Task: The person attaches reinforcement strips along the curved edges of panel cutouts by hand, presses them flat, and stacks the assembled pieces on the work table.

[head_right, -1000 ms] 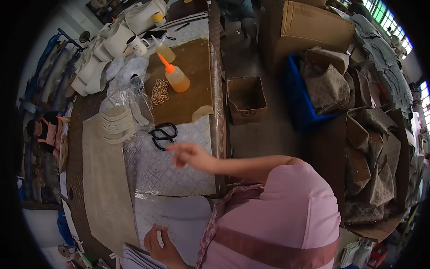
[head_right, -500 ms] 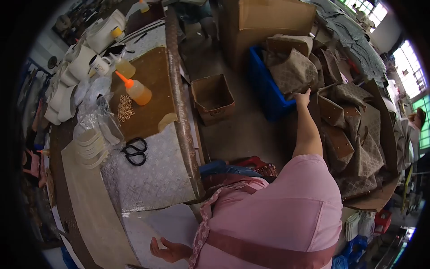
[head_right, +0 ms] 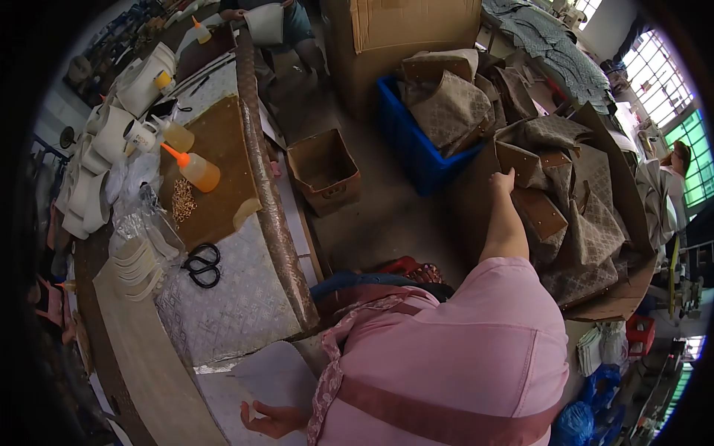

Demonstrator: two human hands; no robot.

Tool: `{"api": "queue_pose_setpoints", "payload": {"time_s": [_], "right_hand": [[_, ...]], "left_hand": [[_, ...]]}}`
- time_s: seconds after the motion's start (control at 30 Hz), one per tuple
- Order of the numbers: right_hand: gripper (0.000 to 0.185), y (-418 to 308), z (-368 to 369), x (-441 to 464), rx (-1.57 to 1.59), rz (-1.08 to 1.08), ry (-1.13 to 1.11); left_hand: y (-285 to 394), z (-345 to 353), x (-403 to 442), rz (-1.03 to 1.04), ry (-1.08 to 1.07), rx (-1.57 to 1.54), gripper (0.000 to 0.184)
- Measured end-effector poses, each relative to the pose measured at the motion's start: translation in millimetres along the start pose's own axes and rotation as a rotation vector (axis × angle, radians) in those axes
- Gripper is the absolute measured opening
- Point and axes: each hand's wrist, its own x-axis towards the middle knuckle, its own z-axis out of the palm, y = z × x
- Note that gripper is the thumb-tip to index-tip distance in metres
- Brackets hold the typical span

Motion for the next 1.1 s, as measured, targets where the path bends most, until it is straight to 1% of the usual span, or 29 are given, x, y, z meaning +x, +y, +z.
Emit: {"api": "queue_pose_setpoints", "payload": {"time_s": [0.13, 0.23, 0.33, 0.37, 0.43, 0.47, 0.53, 0.6, 0.63, 0.67, 0.7, 0.73, 0.77, 0.8, 0.83, 0.9, 0.97, 1.03, 1.1], "right_hand": [[0.073, -34.3, 6.3, 17.7, 0.294, -0.009, -0.012], [0.071, -50.0, -7.2, 38.1, 0.465, -0.024, 0.052], [0.069, -44.8, -42.7, 56.7, 0.368, -0.07, 0.328], [0.061, -40.7, -59.7, 59.5, 0.158, -0.037, 0.477], [0.071, -13.0, -89.0, 74.0, 0.042, 0.026, 0.632], [0.074, 9.6, -105.0, 85.6, -0.112, 0.043, 0.602], [0.085, 37.2, -146.1, 79.6, -0.272, 0.124, 0.314], [0.092, 58.1, -166.7, 76.2, -0.371, 0.099, 0.129], [0.094, 67.6, -171.9, 77.0, -0.402, 0.039, 0.089], [0.069, 64.8, -173.5, 79.5, -0.559, 0.078, 0.122], [0.048, 60.9, -172.0, 89.0, -0.62, 0.057, 0.164], [0.03, 59.2, -169.2, 95.0, -0.679, 0.04, 0.202], [0.023, 61.5, -169.5, 98.2, -0.603, -0.061, 0.302], [0.023, 56.0, -170.2, 99.6, -0.47, -0.127, 0.37], [0.023, 37.0, -175.7, 95.2, -0.325, -0.188, 0.437], [0.024, -13.4, -193.6, 75.0, -0.152, -0.308, 0.581], [0.028, -60.5, -206.3, 68.9, 0.123, -0.517, 0.791], [0.034, -107.3, -226.3, 54.7, 0.547, -0.366, 0.679], [0.039, -148.6, -223.9, 41.4, 1.069, -0.22, 0.612]], "left_hand": [[-0.7, 1.0, -2.1, 0.002, 0.021, -0.032, 0.032], [0.0, 3.7, -2.2, 0.012, 0.025, -0.052, 0.031], [1.8, 10.8, -0.5, 0.032, 0.034, -0.087, 0.03], [1.2, 13.8, -0.7, 0.04, 0.04, -0.094, 0.03], [3.1, 18.3, -0.2, 0.045, 0.05, -0.104, 0.029], [3.6, 19.6, 0.3, 0.047, 0.051, -0.108, 0.029], [3.4, 21.3, 0.7, 0.059, 0.054, -0.11, 0.028], [4.5, 24.5, 2.0, 0.068, 0.068, -0.11, 0.028], [4.1, 24.5, 2.8, 0.064, 0.078, -0.115, 0.028], [4.6, 25.5, 3.5, 0.063, 0.081, -0.111, 0.027], [4.6, 26.2, 4.6, 0.062, 0.089, -0.117, 0.027], [3.9, 25.2, 7.4, 0.062, 0.098, -0.117, 0.027], [4.5, 25.2, 9.5, 0.065, 0.093, -0.118, 0.026], [6.2, 29.6, 8.5, 0.077, 0.108, -0.116, 0.026], [5.2, 29.7, 10.5, 0.076, 0.124, -0.117, 0.026], [5.8, 32.8, 8.7, 0.082, 0.144, -0.121, 0.025], [4.6, 35.2, 8.3, 0.087, 0.155, -0.127, 0.025], [0.5, 35.7, 7.3, 0.093, 0.159, -0.131, 0.024], [-0.9, 37.3, 6.5, 0.091, 0.175, -0.136, 0.024]]}}
